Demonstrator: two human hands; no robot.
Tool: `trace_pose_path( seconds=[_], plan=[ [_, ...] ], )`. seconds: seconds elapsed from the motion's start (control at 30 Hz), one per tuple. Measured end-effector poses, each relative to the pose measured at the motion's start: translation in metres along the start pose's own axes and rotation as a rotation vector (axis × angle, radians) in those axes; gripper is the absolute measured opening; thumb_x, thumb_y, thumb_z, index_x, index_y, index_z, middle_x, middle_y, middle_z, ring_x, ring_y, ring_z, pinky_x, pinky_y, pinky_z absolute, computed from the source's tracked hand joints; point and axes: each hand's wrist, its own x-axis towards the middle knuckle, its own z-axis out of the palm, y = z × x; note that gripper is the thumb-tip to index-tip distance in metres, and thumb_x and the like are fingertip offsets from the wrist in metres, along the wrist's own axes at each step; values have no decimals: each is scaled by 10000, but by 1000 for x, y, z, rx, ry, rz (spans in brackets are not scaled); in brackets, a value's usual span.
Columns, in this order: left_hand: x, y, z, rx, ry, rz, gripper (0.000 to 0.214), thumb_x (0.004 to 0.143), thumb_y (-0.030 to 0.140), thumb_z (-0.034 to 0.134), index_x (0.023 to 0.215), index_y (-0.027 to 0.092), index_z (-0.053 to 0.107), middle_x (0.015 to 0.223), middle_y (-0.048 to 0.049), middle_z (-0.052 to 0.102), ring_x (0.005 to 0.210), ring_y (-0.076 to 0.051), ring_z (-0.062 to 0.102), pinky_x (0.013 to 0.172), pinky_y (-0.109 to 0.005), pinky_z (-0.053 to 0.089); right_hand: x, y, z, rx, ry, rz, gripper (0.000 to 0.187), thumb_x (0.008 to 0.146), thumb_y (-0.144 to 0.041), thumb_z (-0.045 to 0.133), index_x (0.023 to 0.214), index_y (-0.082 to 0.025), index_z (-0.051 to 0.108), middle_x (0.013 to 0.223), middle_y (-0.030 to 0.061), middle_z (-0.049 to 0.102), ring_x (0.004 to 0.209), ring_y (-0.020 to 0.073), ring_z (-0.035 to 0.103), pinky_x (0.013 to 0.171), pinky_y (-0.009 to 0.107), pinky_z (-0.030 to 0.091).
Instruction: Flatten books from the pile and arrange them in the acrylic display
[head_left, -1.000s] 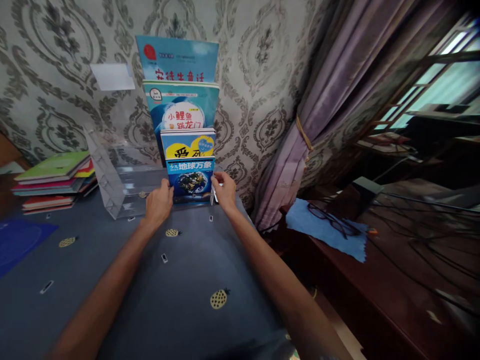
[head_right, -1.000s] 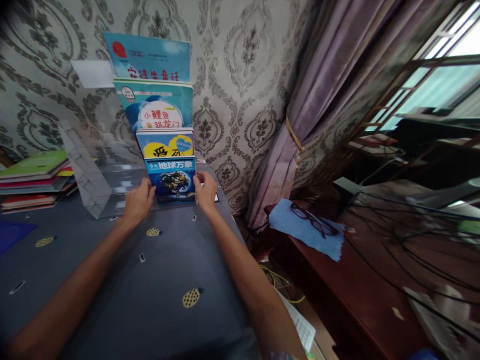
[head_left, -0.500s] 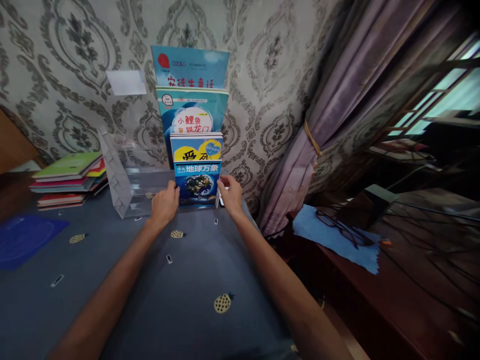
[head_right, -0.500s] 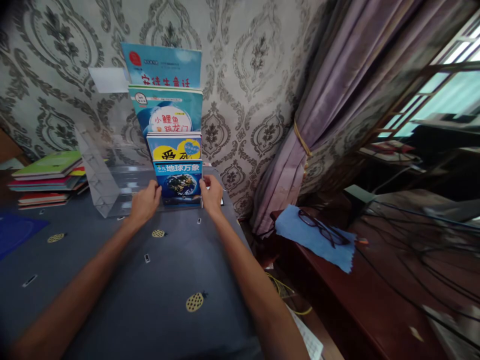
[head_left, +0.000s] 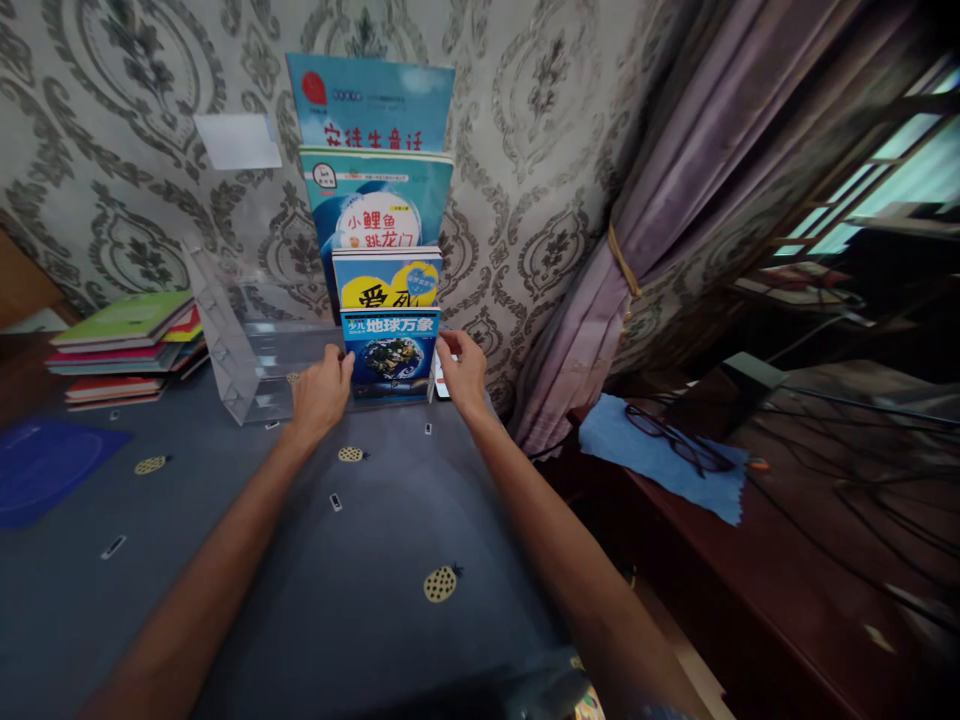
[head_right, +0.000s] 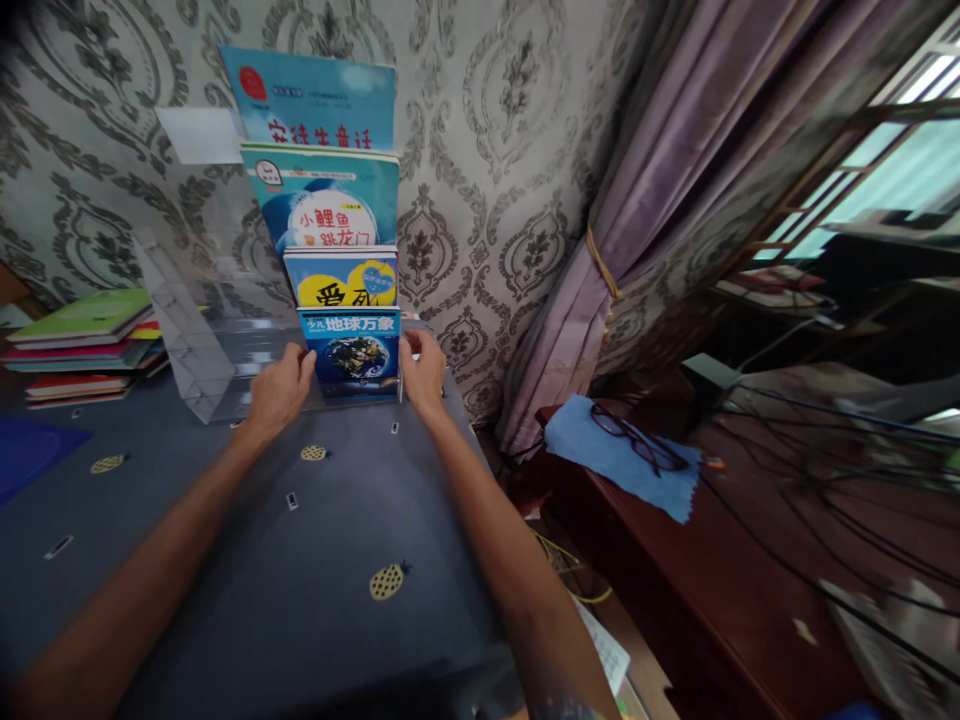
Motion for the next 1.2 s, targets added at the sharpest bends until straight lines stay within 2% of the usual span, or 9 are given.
trace_pose_path(
  seconds=[0.3, 0.6, 0.73, 0.87, 0.97, 1.07, 1.13, 1.2],
  plan=[
    [-1, 3, -4, -8, 27, -11, 429, 1056, 447, 281, 1194, 163, 571, 961, -161, 747, 867, -330, 721, 704, -354, 457, 1, -10, -4, 37, 1, -8, 326, 899, -482, 535, 972, -207, 693, 955, 100, 764, 870, 255, 690, 819, 403, 549],
    [-6, 2, -4, 18, 44, 47, 447, 1040, 492, 293, 1137, 164, 579, 900, -143, 750, 851, -320, 719, 692, -335, 455, 6, -12, -8, 74, -9, -22, 320, 916, -469, 515, 999, -216, 692, 983, 87, 761, 900, 250, 690, 825, 414, 566],
    [-9, -1, -3, -4, 32, 67, 433, 1027, 515, 350, 1156, 167, 573, 909, -134, 751, 873, -315, 724, 710, -331, 466, 6, -13, -8, 65, 0, -20, 323, 915, -440, 499, 1028, -205, 690, 993, 98, 751, 903, 256, 692, 826, 432, 565],
    [-9, -6, 2, -36, 36, 110, 419, 1019, 514, 408, 1160, 156, 573, 943, -136, 751, 907, -314, 721, 735, -339, 481, 10, -20, -12, 74, 23, -43, 300, 924, -408, 486, 1025, -209, 688, 961, 88, 747, 906, 246, 696, 785, 399, 562],
    [-9, -10, 3, -98, 37, 134, 382, 1013, 501, 451, 1140, 164, 577, 977, -119, 753, 916, -288, 719, 755, -335, 494, 12, -34, -20, 111, 61, -87, 277, 925, -409, 511, 1009, -212, 687, 941, 79, 746, 876, 242, 698, 730, 380, 560],
    [-14, -22, 0, -193, 43, 181, 307, 1010, 443, 490, 1175, 194, 561, 1026, -77, 751, 964, -242, 709, 786, -309, 501, 7, -64, -29, 132, 160, -186, 273, 959, -420, 511, 1037, -228, 688, 919, 60, 727, 829, 231, 694, 725, 396, 567],
    [-20, -38, -5, -230, 68, 212, 281, 1011, 408, 495, 1194, 204, 558, 1040, -65, 746, 991, -221, 697, 812, -300, 499, -4, -90, -33, 144, 203, -309, 257, 990, -393, 495, 1082, -249, 687, 983, 62, 721, 892, 231, 697, 764, 408, 573],
    [-30, -62, -10, -229, 116, 210, 269, 1013, 398, 478, 1164, 201, 583, 1008, -63, 742, 961, -208, 690, 818, -296, 493, -20, -117, -34, 157, 171, -406, 239, 1016, -338, 475, 1114, -271, 683, 984, 54, 715, 895, 218, 697, 794, 408, 575]
  ],
)
